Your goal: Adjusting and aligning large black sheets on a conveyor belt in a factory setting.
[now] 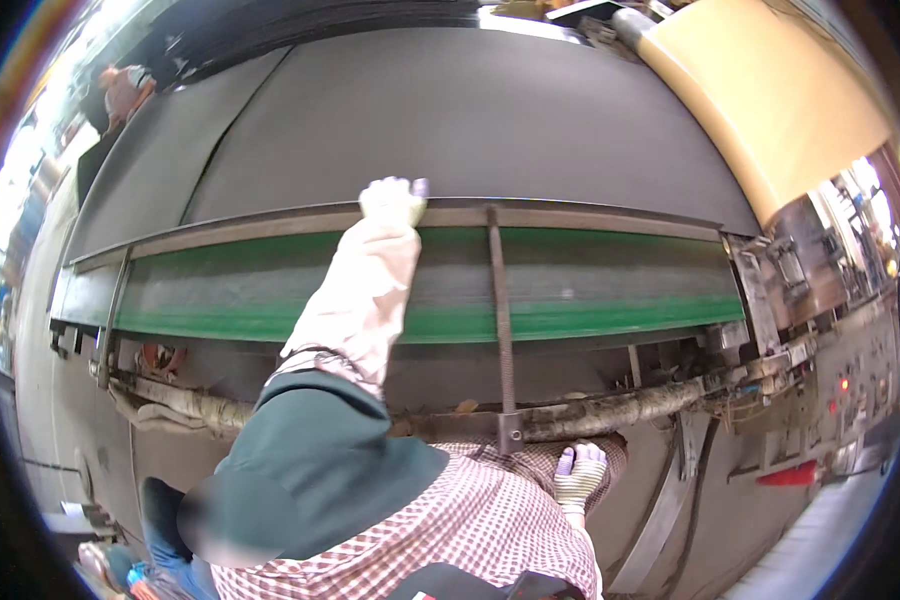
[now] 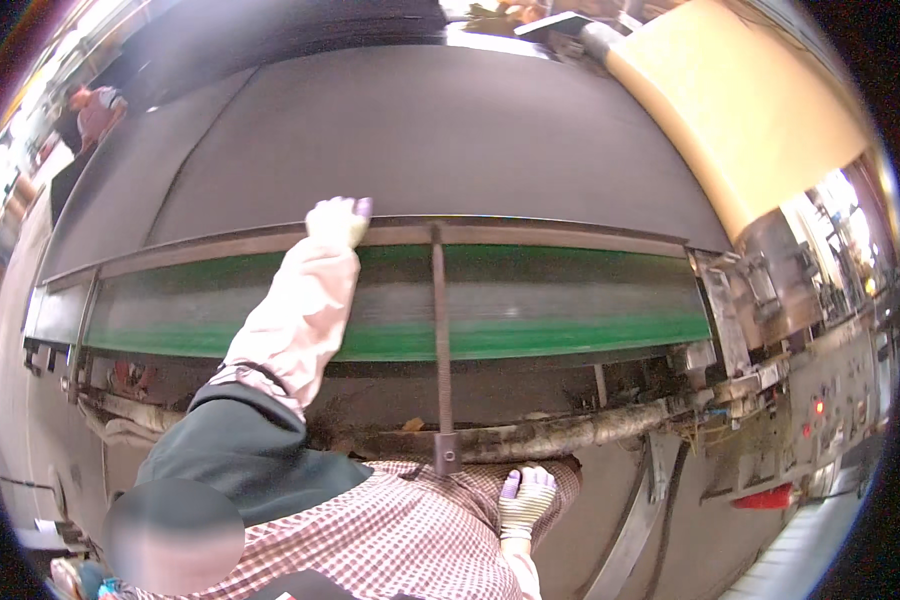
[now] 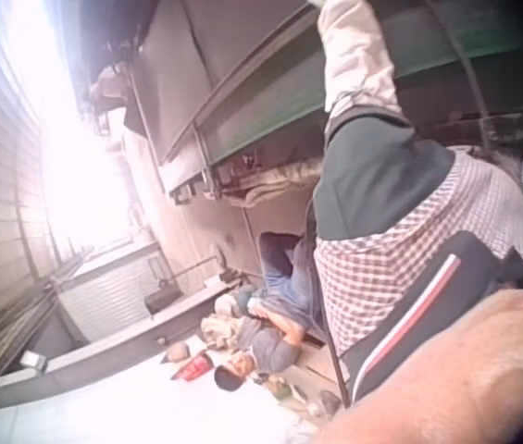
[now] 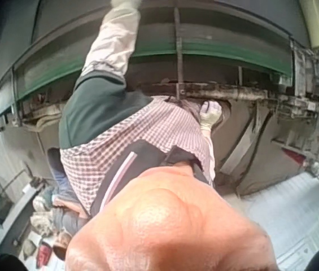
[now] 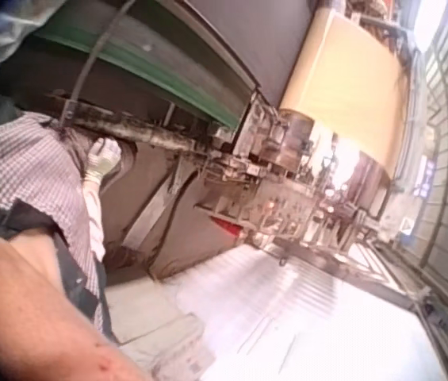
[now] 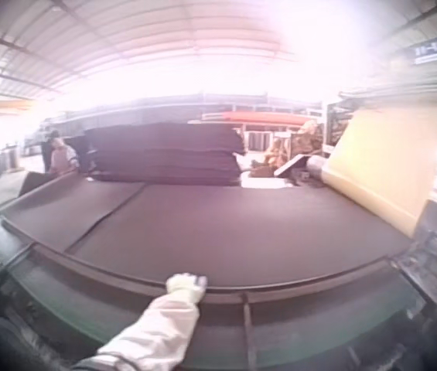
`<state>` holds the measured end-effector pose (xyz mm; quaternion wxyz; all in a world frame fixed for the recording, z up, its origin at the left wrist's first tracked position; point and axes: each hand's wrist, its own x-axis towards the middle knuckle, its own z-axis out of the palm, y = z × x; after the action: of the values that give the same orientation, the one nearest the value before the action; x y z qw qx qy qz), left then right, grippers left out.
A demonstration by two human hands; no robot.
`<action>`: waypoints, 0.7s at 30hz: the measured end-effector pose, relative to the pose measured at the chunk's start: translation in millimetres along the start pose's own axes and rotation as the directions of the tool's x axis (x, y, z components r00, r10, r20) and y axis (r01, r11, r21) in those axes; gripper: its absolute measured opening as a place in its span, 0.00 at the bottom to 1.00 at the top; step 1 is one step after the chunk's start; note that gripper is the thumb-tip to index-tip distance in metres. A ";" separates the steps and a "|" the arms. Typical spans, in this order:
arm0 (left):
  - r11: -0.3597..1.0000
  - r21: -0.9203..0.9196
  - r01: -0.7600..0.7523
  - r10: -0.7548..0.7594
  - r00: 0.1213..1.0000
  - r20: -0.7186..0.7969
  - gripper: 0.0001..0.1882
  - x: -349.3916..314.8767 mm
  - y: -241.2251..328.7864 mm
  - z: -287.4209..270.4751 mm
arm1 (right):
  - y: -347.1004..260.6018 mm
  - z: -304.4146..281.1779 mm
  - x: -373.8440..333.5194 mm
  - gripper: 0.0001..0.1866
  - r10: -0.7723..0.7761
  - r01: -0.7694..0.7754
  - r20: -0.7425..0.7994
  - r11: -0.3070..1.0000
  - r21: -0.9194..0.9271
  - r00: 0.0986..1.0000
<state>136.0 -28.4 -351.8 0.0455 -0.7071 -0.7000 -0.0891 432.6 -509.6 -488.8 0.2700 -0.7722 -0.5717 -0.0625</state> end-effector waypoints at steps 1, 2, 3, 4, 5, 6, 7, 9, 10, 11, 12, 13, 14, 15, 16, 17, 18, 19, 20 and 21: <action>1.000 -0.008 -0.006 0.006 1.000 -0.011 0.28 -2.1 11.0 3.4 | -1.2 -0.4 -0.5 0.10 0.003 -0.003 0.020 1.000 -0.005 1.000; 0.999 -0.025 -0.030 0.030 1.000 -0.002 0.28 -3.8 22.7 5.3 | 0.1 3.1 -1.3 0.10 -0.012 0.012 -0.009 1.000 0.017 1.000; 0.998 -0.040 -0.055 0.056 0.998 0.007 0.29 -5.4 30.5 8.1 | -1.3 3.6 -1.1 0.10 -0.020 0.020 -0.002 1.000 0.017 1.000; 0.993 -0.064 -0.100 0.102 0.994 0.035 0.29 -7.1 37.1 10.5 | -2.2 3.3 -1.4 0.09 -0.003 0.003 0.042 1.000 0.008 0.999; 0.984 -0.093 -0.150 0.156 0.986 0.059 0.29 -8.0 45.6 9.8 | -2.7 1.2 -0.4 0.09 0.019 -0.019 0.080 1.000 -0.007 0.997; 0.967 -0.130 -0.217 0.235 0.962 0.138 0.28 -4.7 50.3 6.8 | -4.4 -0.4 1.8 0.07 0.007 -0.006 0.055 1.000 -0.014 0.998; 0.965 -0.136 -0.222 0.240 0.961 0.139 0.28 -4.7 49.6 5.0 | -3.4 0.5 2.2 0.07 0.010 -0.009 0.054 1.000 -0.021 0.999; 0.894 -0.360 -0.267 0.294 0.956 0.023 0.30 -5.7 41.6 -1.6 | -0.6 -1.9 2.0 0.07 0.014 -0.012 0.049 0.999 -0.041 0.999; 0.898 -0.370 -0.240 0.221 0.971 -0.093 0.32 1.1 25.8 12.7 | -1.4 -1.5 2.4 0.07 0.019 -0.017 0.044 0.999 -0.043 0.999; 0.921 -0.305 -0.243 0.214 0.969 -0.125 0.33 12.5 2.7 16.9 | -3.5 -1.4 2.9 0.07 0.016 -0.014 0.054 0.999 -0.029 0.998; 0.952 -0.247 -0.182 0.153 0.979 -0.134 0.34 20.4 -18.9 13.9 | -3.5 -1.9 3.7 0.07 0.017 -0.016 0.059 1.000 -0.021 0.998; 0.981 -0.182 -0.073 0.053 0.992 -0.115 0.35 28.5 -45.9 12.7 | -5.0 -2.7 4.4 0.07 0.026 -0.025 0.049 0.999 -0.023 0.998; 0.988 -0.144 0.053 -0.061 0.997 -0.051 0.36 37.2 -77.1 10.0 | -7.8 -4.3 5.2 0.07 0.028 -0.027 0.062 1.000 -0.016 0.998; 0.982 -0.092 0.164 -0.166 0.986 -0.015 0.38 45.7 -106.6 8.3 | -8.9 -4.9 6.1 0.07 0.032 -0.031 0.072 0.999 -0.013 0.997; 0.961 -0.036 0.276 -0.276 0.961 0.013 0.39 51.9 -137.3 7.7 | -8.0 -3.1 5.7 0.07 0.020 -0.020 0.055 1.000 -0.012 0.998; 0.945 0.020 0.326 -0.326 0.943 0.062 0.41 56.7 -161.8 8.7 | -8.1 -4.2 5.7 0.07 0.029 -0.029 0.036 0.999 -0.015 0.999; 0.945 0.044 0.326 -0.328 0.936 0.130 0.42 60.7 -191.8 15.4 | -11.0 -6.3 5.8 0.07 0.028 -0.028 0.058 1.000 -0.009 0.998; 0.945 0.065 0.319 -0.326 0.924 0.198 0.43 65.2 -208.6 22.9 | -11.9 -7.1 7.3 0.08 0.030 -0.029 0.077 1.000 -0.008 0.997; 0.965 0.017 0.260 -0.253 0.921 0.297 0.44 69.9 -206.2 23.6 | -9.6 -7.7 10.1 0.08 0.045 -0.044 0.055 0.999 -0.015 0.997; 0.979 -0.030 0.200 -0.172 0.903 0.395 0.46 69.4 -197.1 23.8 | -8.0 -8.0 9.7 0.08 0.039 -0.038 0.058 0.999 -0.020 0.998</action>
<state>-58.9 47.4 -373.9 -0.1283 -0.6417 -0.7558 0.0250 430.2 -503.7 -475.3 0.2469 -0.7871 -0.5638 -0.0403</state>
